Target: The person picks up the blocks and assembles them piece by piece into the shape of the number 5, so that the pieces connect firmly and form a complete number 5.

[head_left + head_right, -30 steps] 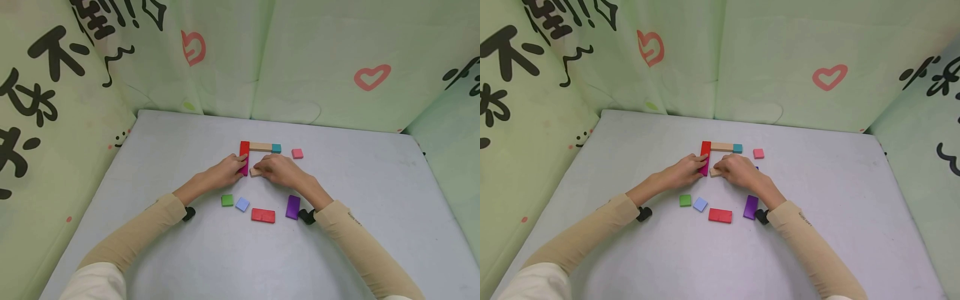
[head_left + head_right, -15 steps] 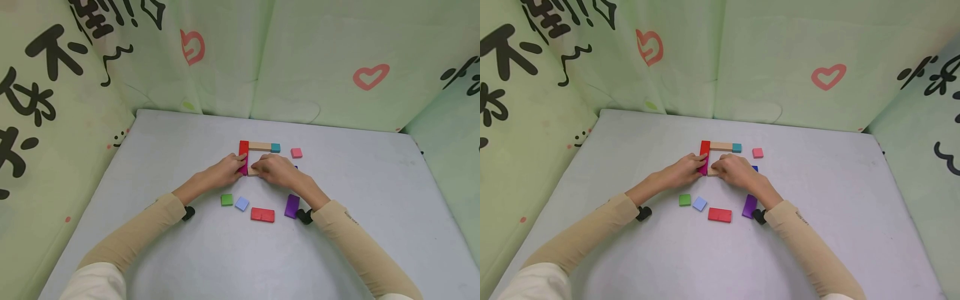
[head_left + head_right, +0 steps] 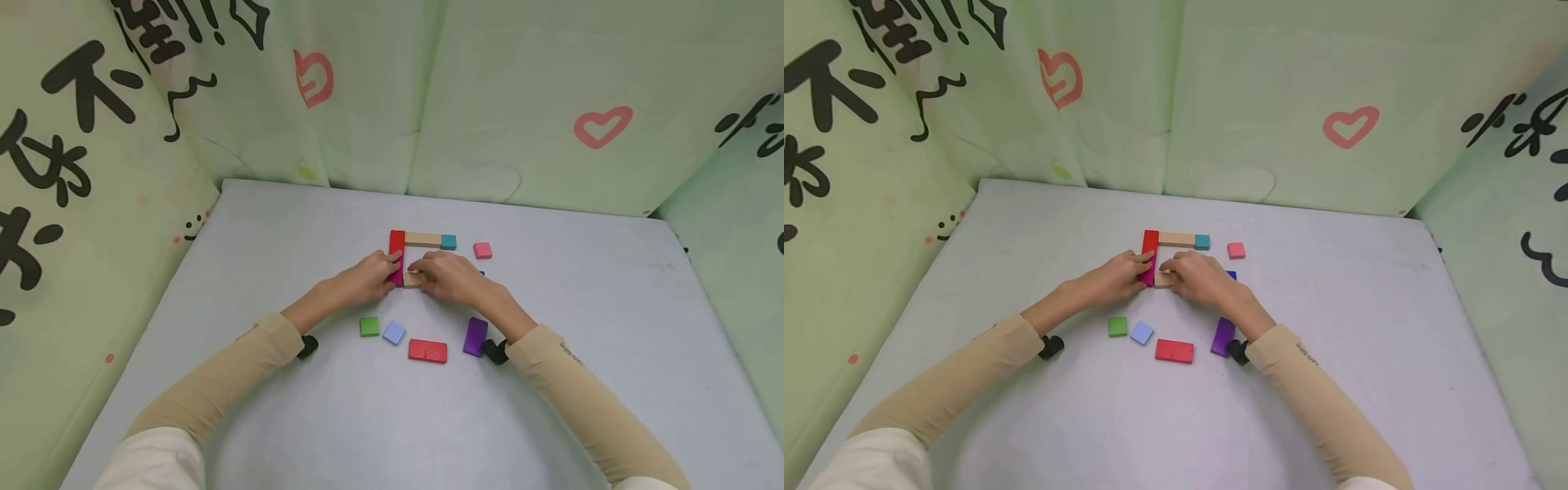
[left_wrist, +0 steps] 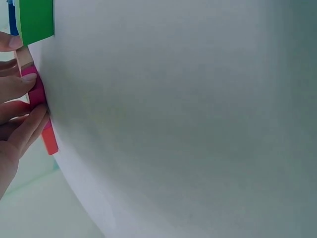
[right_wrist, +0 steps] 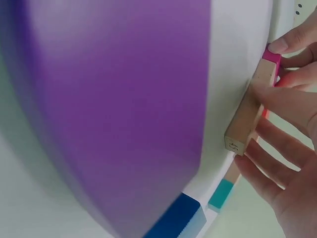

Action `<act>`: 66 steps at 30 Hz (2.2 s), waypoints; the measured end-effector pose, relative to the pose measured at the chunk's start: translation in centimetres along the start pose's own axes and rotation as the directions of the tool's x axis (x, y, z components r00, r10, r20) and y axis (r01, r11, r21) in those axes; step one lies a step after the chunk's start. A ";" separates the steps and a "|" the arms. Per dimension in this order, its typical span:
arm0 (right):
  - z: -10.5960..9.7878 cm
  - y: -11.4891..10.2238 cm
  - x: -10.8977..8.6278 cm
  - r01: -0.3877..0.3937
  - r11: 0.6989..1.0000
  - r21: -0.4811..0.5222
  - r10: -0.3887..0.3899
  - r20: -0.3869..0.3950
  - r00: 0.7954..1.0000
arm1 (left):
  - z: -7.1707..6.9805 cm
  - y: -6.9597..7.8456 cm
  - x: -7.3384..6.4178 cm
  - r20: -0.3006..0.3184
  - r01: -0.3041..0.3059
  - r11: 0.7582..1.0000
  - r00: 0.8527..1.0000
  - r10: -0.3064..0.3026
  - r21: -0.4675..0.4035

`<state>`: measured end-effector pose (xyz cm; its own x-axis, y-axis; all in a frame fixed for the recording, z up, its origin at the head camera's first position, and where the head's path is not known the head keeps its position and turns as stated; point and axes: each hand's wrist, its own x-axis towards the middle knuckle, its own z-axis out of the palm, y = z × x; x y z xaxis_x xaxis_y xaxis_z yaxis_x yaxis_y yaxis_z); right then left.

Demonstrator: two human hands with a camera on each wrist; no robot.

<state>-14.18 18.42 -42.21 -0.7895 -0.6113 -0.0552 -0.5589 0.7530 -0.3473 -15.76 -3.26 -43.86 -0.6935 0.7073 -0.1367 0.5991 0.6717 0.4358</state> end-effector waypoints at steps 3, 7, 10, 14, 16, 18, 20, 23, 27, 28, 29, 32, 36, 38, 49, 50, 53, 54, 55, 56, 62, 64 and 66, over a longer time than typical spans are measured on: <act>-0.4 0.1 -0.2 -0.029 0.999 0.016 0.029 0.005 1.000 | 0.0 0.0 0.1 0.000 -0.001 1.000 1.000 0.001 0.000; -1.3 0.6 -0.8 -0.082 0.995 0.058 0.082 -0.003 0.997 | -0.1 0.1 0.1 0.002 -0.002 1.000 1.000 0.002 0.000; -2.0 1.1 -1.2 -0.110 0.991 0.071 0.111 -0.008 0.994 | -0.2 0.1 0.1 0.003 0.005 1.000 1.000 -0.005 -0.003; -2.7 1.9 -1.9 -0.126 0.990 0.068 0.127 -0.014 0.992 | -0.3 0.2 0.0 0.000 0.014 1.000 1.000 -0.014 -0.005; -3.0 2.3 -2.1 -0.134 0.989 0.070 0.136 -0.022 0.991 | -0.3 0.2 0.0 -0.004 0.013 1.000 1.000 -0.013 -0.006; -3.2 2.8 -2.4 -0.143 0.987 0.080 0.146 -0.033 0.989 | -0.2 0.2 0.0 -0.007 0.011 1.000 1.000 -0.011 -0.003; -3.3 3.4 -2.6 -0.144 0.984 0.101 0.150 -0.049 0.988 | -0.2 0.2 -0.1 -0.007 0.011 1.000 1.000 -0.011 -0.005; -3.3 4.4 -2.9 -0.148 0.979 0.137 0.159 -0.075 0.984 | -0.2 0.3 -0.1 -0.009 0.012 1.000 1.000 -0.012 -0.011; -3.2 5.6 -3.3 -0.170 0.973 0.159 0.187 -0.102 0.977 | -0.1 0.4 -0.2 -0.019 0.005 1.000 1.000 -0.006 -0.019; -3.2 5.9 -3.4 -0.177 0.971 0.162 0.196 -0.107 0.975 | -0.1 0.4 -0.2 -0.021 0.003 1.000 1.000 -0.003 -0.020; -3.2 6.2 -3.6 -0.185 0.969 0.165 0.205 -0.112 0.972 | -0.1 0.4 -0.2 -0.022 0.001 1.000 1.000 -0.001 -0.020; -3.2 6.8 -3.9 -0.207 0.960 0.186 0.233 -0.131 0.963 | 0.0 0.4 -0.2 -0.024 -0.006 1.000 1.000 0.006 -0.017; -3.2 7.4 -4.1 -0.242 0.948 0.206 0.275 -0.150 0.950 | 0.1 0.4 -0.1 -0.025 -0.014 1.000 1.000 0.014 -0.016; -3.2 7.8 -4.2 -0.263 0.942 0.207 0.296 -0.149 0.943 | 0.1 0.3 -0.1 -0.026 -0.018 1.000 1.000 0.017 -0.017; -3.1 8.9 -3.6 -0.358 0.915 0.184 0.373 -0.052 0.926 | -0.1 0.4 -0.2 -0.022 0.002 0.999 1.000 -0.003 -0.035; -3.1 9.0 -3.6 -0.360 0.915 0.181 0.373 -0.044 0.927 | -0.2 0.4 -0.3 -0.022 0.001 0.999 1.000 -0.002 -0.033; -3.0 9.1 -3.5 -0.372 0.912 0.174 0.382 -0.026 0.924 | -0.2 0.3 -0.3 -0.020 -0.005 0.999 1.000 0.004 -0.033; -2.9 9.1 -3.5 -0.372 0.912 0.174 0.382 -0.023 0.924 | -0.2 0.3 -0.3 -0.019 -0.006 0.999 1.000 0.005 -0.032; -2.9 9.1 -3.5 -0.372 0.912 0.174 0.381 -0.022 0.924 | -0.2 0.3 -0.2 -0.019 -0.006 0.999 1.000 0.005 -0.032; -2.8 9.2 -3.5 -0.372 0.912 0.172 0.381 -0.022 0.924 | -0.2 0.2 -0.2 -0.020 -0.006 0.999 1.000 0.005 -0.031; -2.6 9.5 -3.6 -0.347 0.924 0.159 0.357 -0.041 0.933 | -0.3 0.1 -0.2 -0.023 -0.006 0.999 1.000 0.005 -0.041; -2.5 9.5 -3.7 -0.338 0.928 0.154 0.349 -0.050 0.936 | -0.3 0.1 -0.2 -0.022 -0.008 0.999 1.000 0.007 -0.043; -2.5 9.4 -3.9 -0.331 0.931 0.153 0.343 -0.056 0.938 | -0.3 0.1 -0.3 -0.020 -0.008 0.999 1.000 0.007 -0.045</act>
<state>-17.04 28.49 -42.90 -0.9462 -0.3014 -0.1182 -0.2200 0.8664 -0.4482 -15.63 -3.43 -43.50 -0.6972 0.7075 -0.1158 0.5858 0.6553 0.4768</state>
